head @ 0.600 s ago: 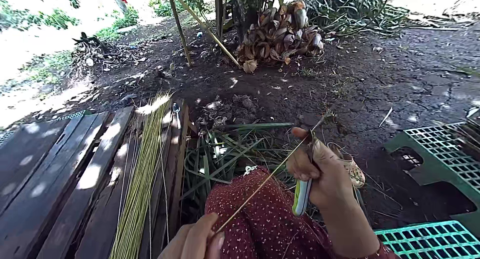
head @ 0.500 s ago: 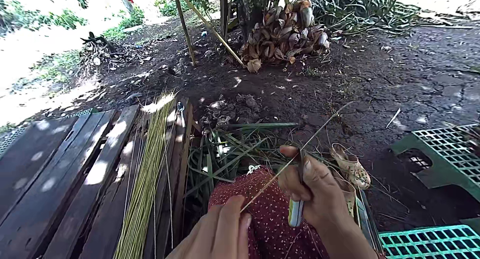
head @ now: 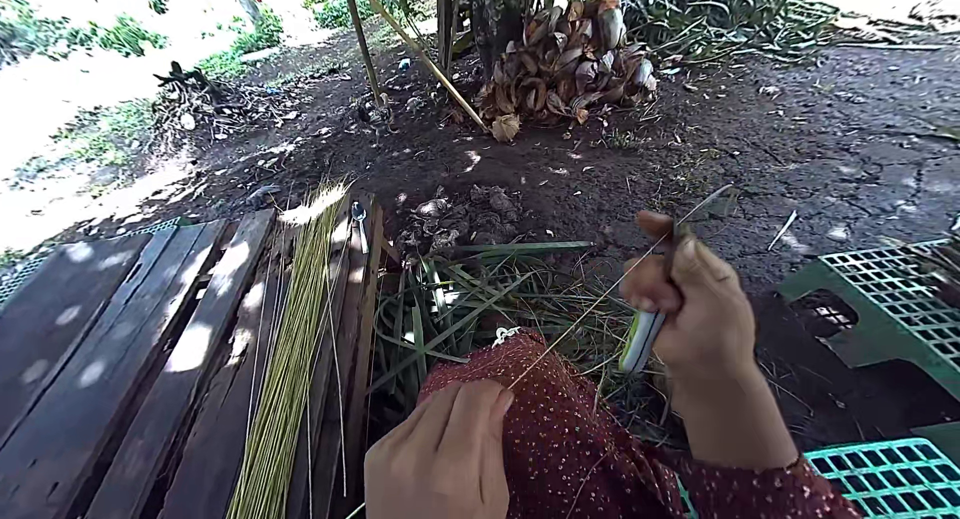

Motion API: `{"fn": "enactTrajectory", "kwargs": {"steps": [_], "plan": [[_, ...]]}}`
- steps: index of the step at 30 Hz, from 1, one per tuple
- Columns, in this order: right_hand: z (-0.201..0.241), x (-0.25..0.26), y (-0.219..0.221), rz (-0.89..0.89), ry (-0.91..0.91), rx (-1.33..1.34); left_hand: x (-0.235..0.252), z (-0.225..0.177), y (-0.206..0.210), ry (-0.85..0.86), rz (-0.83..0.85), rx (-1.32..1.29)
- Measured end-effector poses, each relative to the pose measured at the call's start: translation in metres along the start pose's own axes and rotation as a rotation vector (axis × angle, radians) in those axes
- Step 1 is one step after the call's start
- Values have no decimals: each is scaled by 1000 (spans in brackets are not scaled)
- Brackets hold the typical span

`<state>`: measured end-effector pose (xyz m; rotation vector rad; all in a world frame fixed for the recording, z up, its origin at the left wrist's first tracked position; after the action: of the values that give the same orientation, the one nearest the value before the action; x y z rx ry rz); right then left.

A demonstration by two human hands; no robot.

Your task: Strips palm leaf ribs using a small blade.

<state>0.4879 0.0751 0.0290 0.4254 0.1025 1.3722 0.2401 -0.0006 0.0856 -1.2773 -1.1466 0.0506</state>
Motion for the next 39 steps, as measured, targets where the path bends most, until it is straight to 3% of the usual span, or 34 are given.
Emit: {"fn": "enactTrajectory", "kwargs": {"steps": [5, 8, 10, 12, 15, 20, 22, 27, 39], "plan": [[10, 76, -120, -444, 63, 130, -18, 30, -15, -81, 14, 83], [-38, 92, -179, -681, 276, 199, -24, 42, -18, -118, -12, 111], [-84, 83, -197, -736, 493, 157, -26, 48, -19, -140, -49, 109], [-120, 61, -180, -615, 690, 57, -26, 52, -14, -157, -83, 88], [-131, 21, -103, -191, 808, -52, -23, 54, 0, -168, -93, 26], [-87, -25, 14, 487, 582, 72, -20, 48, 17, -161, -60, -69], [-66, -31, 48, 640, 496, 150, -18, 43, 22, -155, -35, -126], [-46, -27, 77, 568, 296, 181, -18, 35, 28, -153, -21, -285], [-23, -9, 27, 180, 104, 86, -25, 29, 18, -121, -10, -365]]}}
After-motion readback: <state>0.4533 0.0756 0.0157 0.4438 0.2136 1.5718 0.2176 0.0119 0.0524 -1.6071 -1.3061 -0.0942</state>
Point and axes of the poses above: each hand's wrist, its own x-axis towards the middle knuckle, its own y-axis out of the palm, z = x × y, the point moved 6 cm from there along x, towards the middle knuckle, and after that the axes turned 15 degrees about y, right-handed, at the moved point
